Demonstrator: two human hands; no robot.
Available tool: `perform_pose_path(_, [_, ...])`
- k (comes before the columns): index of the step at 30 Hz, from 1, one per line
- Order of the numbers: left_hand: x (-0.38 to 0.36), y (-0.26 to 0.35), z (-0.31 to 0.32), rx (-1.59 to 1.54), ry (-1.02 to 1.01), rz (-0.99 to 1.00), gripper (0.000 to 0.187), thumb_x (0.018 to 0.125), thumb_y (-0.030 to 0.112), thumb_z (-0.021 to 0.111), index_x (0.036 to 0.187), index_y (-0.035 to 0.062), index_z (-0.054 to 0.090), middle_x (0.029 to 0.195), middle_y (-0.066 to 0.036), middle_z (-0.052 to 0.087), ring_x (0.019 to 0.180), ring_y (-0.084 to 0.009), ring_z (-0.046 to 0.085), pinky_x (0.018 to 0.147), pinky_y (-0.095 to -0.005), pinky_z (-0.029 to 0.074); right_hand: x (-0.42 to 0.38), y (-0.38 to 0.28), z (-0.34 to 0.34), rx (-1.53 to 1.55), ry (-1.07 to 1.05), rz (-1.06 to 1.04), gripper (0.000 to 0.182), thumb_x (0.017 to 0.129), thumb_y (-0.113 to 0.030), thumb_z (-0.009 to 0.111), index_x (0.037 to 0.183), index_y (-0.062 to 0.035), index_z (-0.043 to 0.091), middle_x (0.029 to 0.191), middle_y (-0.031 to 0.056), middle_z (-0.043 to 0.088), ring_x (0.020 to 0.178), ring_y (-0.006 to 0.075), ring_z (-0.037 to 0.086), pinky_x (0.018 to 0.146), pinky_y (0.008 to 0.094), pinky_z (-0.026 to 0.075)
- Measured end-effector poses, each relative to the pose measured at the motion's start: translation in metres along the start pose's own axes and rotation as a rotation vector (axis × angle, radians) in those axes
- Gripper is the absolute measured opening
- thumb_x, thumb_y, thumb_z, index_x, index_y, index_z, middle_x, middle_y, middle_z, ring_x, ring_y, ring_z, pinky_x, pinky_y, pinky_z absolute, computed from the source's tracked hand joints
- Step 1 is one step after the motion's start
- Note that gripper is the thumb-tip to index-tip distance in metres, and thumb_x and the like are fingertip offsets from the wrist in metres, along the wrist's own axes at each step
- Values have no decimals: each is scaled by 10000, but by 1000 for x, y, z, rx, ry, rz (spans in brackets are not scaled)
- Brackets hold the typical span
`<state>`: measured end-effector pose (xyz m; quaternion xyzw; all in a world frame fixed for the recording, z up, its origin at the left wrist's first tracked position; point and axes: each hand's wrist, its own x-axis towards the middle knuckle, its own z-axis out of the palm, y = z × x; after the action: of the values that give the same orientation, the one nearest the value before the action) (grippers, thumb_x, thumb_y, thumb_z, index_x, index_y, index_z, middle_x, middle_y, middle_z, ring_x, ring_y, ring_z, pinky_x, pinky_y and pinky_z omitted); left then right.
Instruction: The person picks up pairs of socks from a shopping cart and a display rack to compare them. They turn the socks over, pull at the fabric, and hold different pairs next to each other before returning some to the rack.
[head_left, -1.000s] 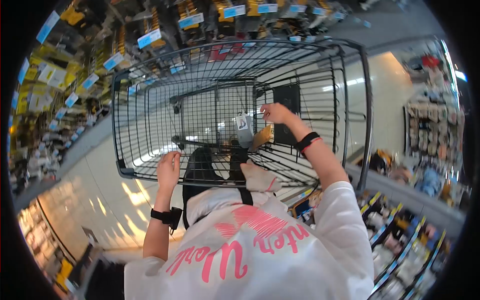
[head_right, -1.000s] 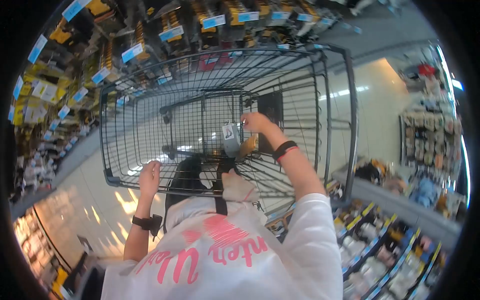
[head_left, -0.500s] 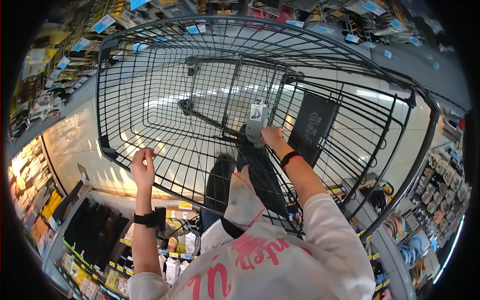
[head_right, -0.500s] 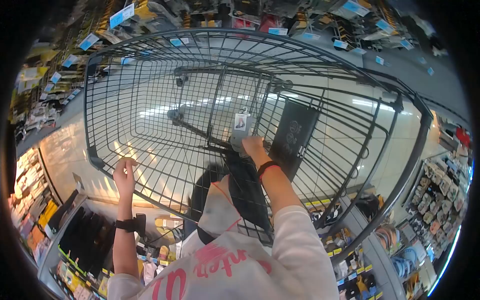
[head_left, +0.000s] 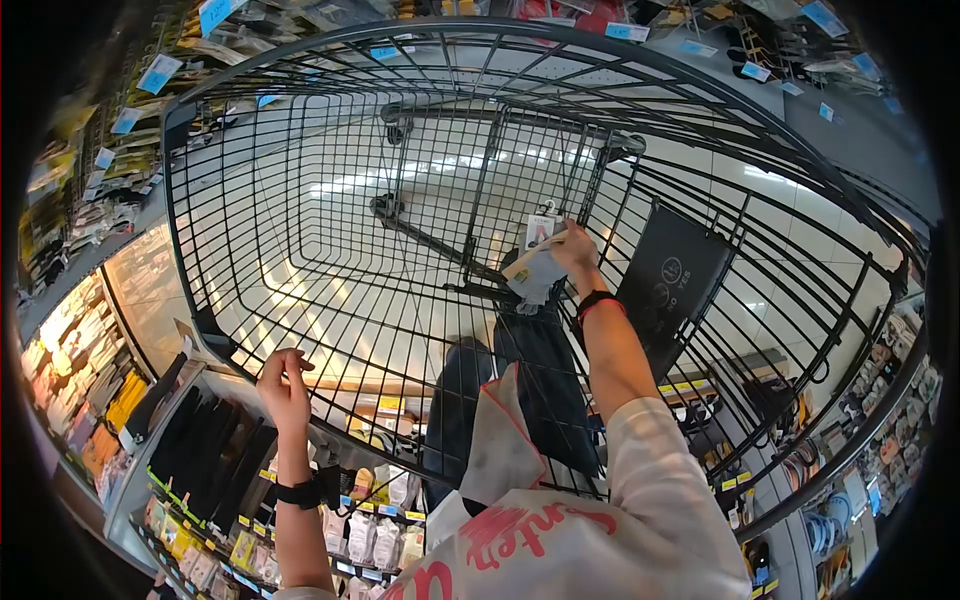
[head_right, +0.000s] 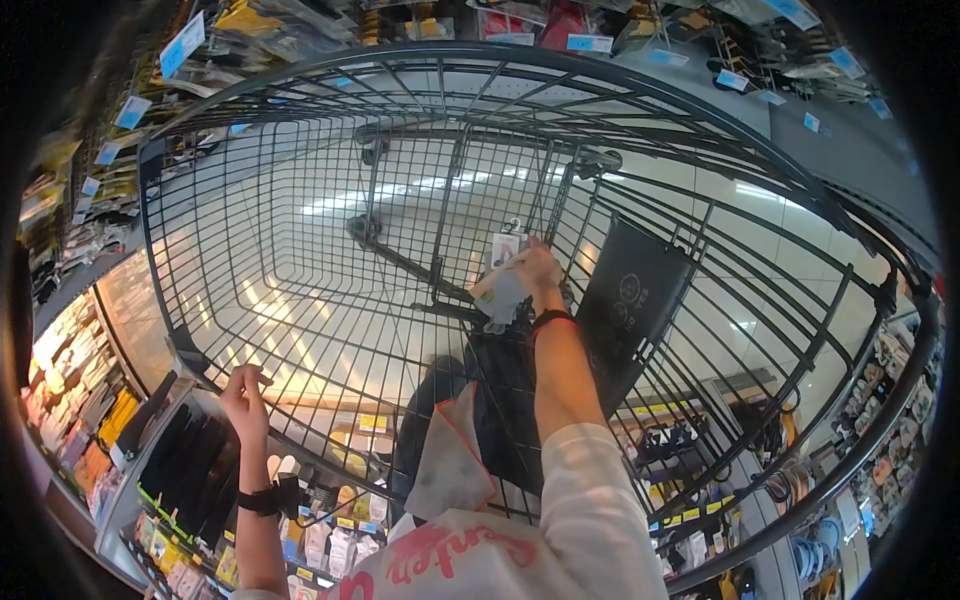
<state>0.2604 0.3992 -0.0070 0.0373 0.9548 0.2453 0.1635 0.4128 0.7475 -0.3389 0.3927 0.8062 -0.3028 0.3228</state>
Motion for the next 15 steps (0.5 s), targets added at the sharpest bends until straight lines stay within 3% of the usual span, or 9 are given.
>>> perform_pose_path(2, [-1, -2, 0, -18, 0, 1, 212, 843, 120, 423, 730, -28, 523, 626, -94, 561, 552, -156, 550, 533, -261, 401, 1, 3, -9, 43, -57, -182, 599, 622, -312, 625, 1146, -100, 426, 1054, 104, 533, 898, 238, 556, 740, 317, 459])
perform_pose_path(6, [-1, -3, 0, 5, 4, -43, 221, 844, 139, 433, 728, -28, 518, 625, -93, 558, 546, -149, 555, 519, -258, 400, 4, -14, -34, 92, -297, -111, 590, 618, -258, 618, 1156, -94, 439, 954, 100, 585, 874, 235, 570, 766, 305, 452])
perform_pose_path(8, [-1, -1, -2, -13, -14, -39, 223, 845, 140, 433, 726, -28, 521, 626, -94, 560, 548, -146, 557, 519, -255, 399, 2, -18, -29, 89, -255, -128, 554, 613, -249, 643, 1120, -97, 479, 906, 104, 598, 849, 232, 580, 753, 311, 457])
perform_pose_path(10, [0, -1, -1, -12, -4, -18, 228, 846, 141, 434, 724, -29, 525, 612, -92, 559, 542, -145, 554, 518, -252, 399, 1, -29, -29, -48, -345, -145, 469, 613, -256, 656, 1040, -105, 538, 892, 113, 600, 845, 228, 582, 739, 311, 463])
perform_pose_path(12, [-1, -4, -1, -59, 13, -24, 233, 847, 143, 435, 724, -31, 531, 594, -86, 557, 535, -142, 550, 518, -248, 398, 0, -27, -11, -8, -322, -145, 391, 621, -271, 650, 979, -134, 578, 890, 115, 592, 835, 224, 580, 725, 318, 468])
perform_pose_path(14, [0, 4, -3, -54, 17, -19, 235, 844, 132, 438, 724, -40, 542, 578, -78, 558, 528, -132, 549, 505, -242, 391, 5, -22, 14, -88, -145, -218, 294, 641, -265, 629, 914, -159, 607, 870, 118, 585, 819, 226, 577, 700, 333, 474])
perform_pose_path(15, [-1, 2, -3, -64, 18, -15, 232, 843, 130, 439, 725, -41, 544, 580, -79, 560, 526, -131, 549, 503, -239, 389, 1, -28, 13, -98, -125, -183, 252, 633, -242, 624, 872, -161, 616, 928, 132, 558, 823, 250, 567, 683, 348, 473])
